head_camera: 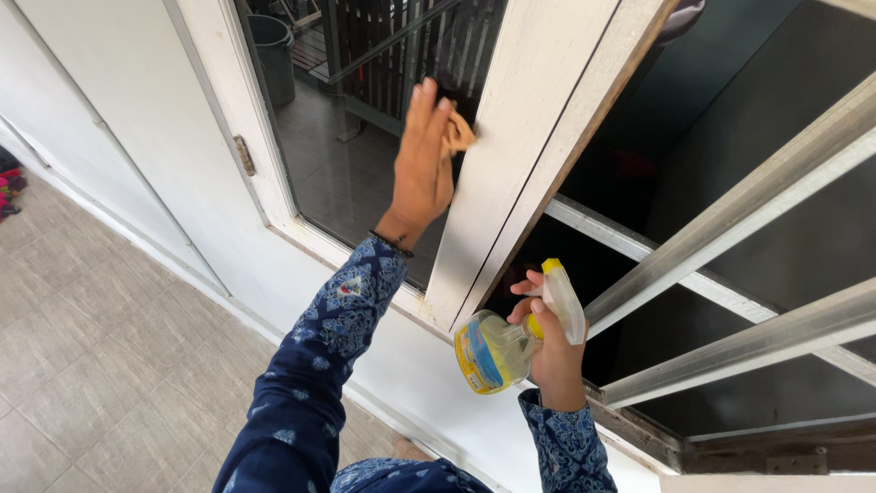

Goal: The person sprays a cleaning solution onto a glass window and wipes the surface with a cloth. They repeatedly spray and wipe different sections of the window, including the frame and glass, to remove dirt and streaks.

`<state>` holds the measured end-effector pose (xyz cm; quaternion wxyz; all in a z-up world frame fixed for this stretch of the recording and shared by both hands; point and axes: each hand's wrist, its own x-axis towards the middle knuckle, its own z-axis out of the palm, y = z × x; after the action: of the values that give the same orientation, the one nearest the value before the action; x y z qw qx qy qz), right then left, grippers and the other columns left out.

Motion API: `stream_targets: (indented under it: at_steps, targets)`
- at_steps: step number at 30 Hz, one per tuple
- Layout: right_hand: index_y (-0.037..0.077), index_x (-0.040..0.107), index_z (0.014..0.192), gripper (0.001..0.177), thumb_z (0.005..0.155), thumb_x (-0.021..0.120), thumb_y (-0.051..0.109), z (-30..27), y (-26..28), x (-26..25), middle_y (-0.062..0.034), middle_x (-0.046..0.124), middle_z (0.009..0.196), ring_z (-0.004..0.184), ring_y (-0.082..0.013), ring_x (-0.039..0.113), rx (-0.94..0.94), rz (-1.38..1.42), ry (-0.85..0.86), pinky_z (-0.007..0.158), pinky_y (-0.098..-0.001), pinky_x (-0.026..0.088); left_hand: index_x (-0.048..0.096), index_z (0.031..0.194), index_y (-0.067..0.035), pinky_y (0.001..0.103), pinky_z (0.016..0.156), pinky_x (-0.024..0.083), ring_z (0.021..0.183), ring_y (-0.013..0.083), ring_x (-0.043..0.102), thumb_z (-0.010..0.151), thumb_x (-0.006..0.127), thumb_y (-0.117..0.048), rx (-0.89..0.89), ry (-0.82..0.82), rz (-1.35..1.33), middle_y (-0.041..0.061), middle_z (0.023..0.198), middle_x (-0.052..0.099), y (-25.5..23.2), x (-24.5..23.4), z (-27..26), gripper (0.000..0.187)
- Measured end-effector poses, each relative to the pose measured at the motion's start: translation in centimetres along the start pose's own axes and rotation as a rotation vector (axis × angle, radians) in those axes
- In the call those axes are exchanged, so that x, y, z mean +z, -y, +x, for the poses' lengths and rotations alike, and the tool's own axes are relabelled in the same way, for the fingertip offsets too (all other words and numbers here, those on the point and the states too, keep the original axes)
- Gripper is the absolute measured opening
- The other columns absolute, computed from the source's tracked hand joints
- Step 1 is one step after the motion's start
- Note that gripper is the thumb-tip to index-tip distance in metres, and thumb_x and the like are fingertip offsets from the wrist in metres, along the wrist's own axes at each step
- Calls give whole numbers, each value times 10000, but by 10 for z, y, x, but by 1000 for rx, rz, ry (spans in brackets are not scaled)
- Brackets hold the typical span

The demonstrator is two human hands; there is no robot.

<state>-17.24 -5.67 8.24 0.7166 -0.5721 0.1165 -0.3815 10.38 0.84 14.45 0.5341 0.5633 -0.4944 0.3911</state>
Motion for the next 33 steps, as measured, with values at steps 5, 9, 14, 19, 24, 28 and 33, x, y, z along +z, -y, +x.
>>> stream_targets:
  at_steps: [5, 9, 14, 19, 24, 28, 33]
  targets:
    - [-36, 632, 1284, 415, 901, 586, 115, 0, 2, 8, -169, 679, 1094, 776, -175, 626, -5, -13, 24, 727, -322, 544, 386, 1561, 7, 496, 1352, 240, 1606, 385, 182, 1084, 417, 38, -83, -68, 104, 211, 1677, 257, 17, -13, -9, 479]
    - [-39, 627, 1285, 403, 912, 594, 109, -2, 0, 11, -171, 678, 1087, 780, -178, 622, -3, 0, 20, 733, -325, 540, 392, 1555, 2, 528, 1345, 211, 1598, 390, 220, 1076, 445, 75, -94, -17, 99, 219, 1674, 271, 4, -13, -35, 487]
    - [-40, 636, 1277, 412, 899, 600, 119, 1, -4, 19, -171, 681, 1081, 767, -175, 625, -19, -17, 55, 734, -327, 550, 488, 1501, -34, 506, 1322, 286, 1572, 377, 303, 1061, 483, 77, 34, 82, -20, 216, 1644, 322, -21, -5, -31, 453]
    - [-43, 635, 1275, 435, 885, 617, 149, 3, -7, 23, -174, 678, 1082, 767, -169, 632, 6, -16, 65, 732, -333, 550, 550, 1483, -100, 507, 1321, 283, 1575, 363, 297, 1064, 505, 46, 74, 61, 109, 177, 1645, 338, 6, -6, 9, 446]
    - [-35, 638, 1285, 453, 883, 627, 172, 7, -11, 26, -176, 685, 1075, 777, -162, 642, 10, -61, 134, 817, -349, 547, 496, 1537, -115, 496, 1344, 217, 1591, 326, 249, 1097, 464, -9, 15, -18, 184, 134, 1685, 304, 57, -20, 21, 454]
    - [-31, 640, 1287, 454, 889, 626, 188, 6, -16, 35, -166, 688, 1066, 783, -154, 639, 9, -96, 211, 833, -353, 537, 403, 1606, -145, 492, 1345, 135, 1602, 287, 167, 1140, 334, -154, -174, -188, 192, 103, 1735, 241, 103, -39, 13, 471]
    - [-33, 639, 1298, 460, 901, 623, 197, 10, -24, 50, -163, 693, 1045, 774, -139, 632, 14, -125, 250, 831, -324, 528, 293, 1648, -113, 592, 1352, 47, 1641, 413, 18, 1178, 309, -291, -298, -137, 156, 189, 1747, 76, 90, -45, -44, 503]
